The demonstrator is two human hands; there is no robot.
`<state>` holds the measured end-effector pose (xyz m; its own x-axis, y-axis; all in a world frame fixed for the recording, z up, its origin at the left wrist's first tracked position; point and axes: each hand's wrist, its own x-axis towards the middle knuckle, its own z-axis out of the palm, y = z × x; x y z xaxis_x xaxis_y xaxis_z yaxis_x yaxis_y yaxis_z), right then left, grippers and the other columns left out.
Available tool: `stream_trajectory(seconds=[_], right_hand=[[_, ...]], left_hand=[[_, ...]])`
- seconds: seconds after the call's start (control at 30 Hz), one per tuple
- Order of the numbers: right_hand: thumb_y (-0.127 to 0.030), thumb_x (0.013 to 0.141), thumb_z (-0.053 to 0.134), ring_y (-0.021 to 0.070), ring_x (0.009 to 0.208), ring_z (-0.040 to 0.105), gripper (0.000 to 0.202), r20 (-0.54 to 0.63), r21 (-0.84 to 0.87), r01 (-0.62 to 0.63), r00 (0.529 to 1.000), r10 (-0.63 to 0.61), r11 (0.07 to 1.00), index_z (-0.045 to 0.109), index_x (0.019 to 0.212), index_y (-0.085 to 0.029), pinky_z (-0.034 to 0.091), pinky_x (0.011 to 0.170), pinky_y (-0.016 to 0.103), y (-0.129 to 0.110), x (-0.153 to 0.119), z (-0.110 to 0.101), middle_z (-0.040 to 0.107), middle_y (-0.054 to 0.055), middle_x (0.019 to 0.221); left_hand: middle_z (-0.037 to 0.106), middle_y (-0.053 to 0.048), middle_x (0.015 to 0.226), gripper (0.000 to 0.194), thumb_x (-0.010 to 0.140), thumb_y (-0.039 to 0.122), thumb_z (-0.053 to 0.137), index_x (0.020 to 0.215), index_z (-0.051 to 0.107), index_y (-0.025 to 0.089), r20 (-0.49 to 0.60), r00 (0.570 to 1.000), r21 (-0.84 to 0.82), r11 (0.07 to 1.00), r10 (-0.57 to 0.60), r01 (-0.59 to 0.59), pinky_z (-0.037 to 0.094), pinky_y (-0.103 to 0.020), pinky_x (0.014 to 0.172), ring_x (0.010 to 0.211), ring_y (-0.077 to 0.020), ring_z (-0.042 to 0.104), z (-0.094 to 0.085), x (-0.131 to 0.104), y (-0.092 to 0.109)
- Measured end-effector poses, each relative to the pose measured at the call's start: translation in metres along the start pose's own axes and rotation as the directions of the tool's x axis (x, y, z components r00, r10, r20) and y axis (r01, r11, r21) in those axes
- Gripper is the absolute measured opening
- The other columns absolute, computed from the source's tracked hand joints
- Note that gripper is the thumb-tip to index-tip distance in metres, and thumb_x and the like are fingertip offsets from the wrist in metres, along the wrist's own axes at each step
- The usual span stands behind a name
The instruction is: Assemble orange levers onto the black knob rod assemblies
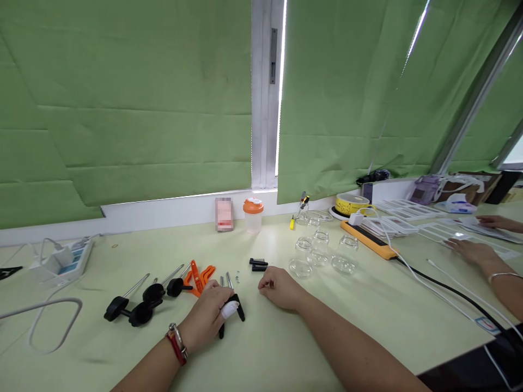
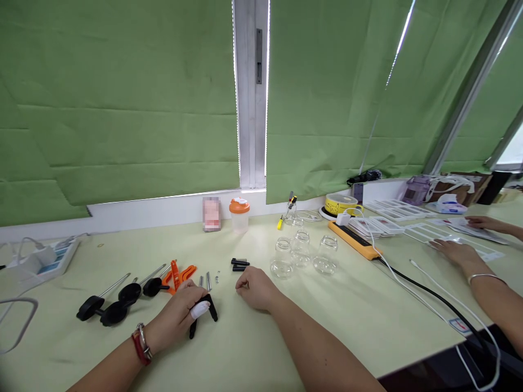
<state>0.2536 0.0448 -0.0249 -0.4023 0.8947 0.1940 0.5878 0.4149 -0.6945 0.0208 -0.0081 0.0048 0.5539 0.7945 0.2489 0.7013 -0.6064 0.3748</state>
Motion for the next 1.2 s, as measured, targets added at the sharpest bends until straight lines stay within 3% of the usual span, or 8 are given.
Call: stream_trajectory(seconds=[0.2, 1.2], right_hand=[[-0.022, 0.069, 0.063, 0.0136, 0.071, 0.054, 0.012, 0.014, -0.01, -0.014, 1.0, 0.014, 1.0, 0.072, 0.076, -0.021, 0.044, 0.063, 0.024, 0.002, 0.0007, 0.0012, 0.058, 0.004, 0.088], [-0.019, 0.071, 0.059, 0.0154, 0.077, 0.058, 0.012, 0.027, -0.049, 0.013, 1.0, -0.012, 0.999, 0.071, 0.069, -0.021, 0.043, 0.064, 0.023, 0.0, 0.0002, 0.0027, 0.062, 0.004, 0.09]], left_hand=[[0.046, 0.001, 0.065, 0.031, 0.094, 0.036, 0.033, 0.068, 0.038, 0.021, 0.007, 1.0, 0.003, 1.0, 0.006, -0.006, 0.036, -0.034, 0.071, 0.067, -0.018, 0.04, 0.0014, -0.0004, -0.0018], [0.046, 0.001, 0.065, 0.032, 0.094, 0.038, 0.035, 0.069, 0.044, 0.02, -0.018, 1.0, -0.032, 0.999, 0.009, -0.01, 0.037, -0.035, 0.071, 0.069, -0.0181, 0.041, 0.004, -0.002, -0.0027]])
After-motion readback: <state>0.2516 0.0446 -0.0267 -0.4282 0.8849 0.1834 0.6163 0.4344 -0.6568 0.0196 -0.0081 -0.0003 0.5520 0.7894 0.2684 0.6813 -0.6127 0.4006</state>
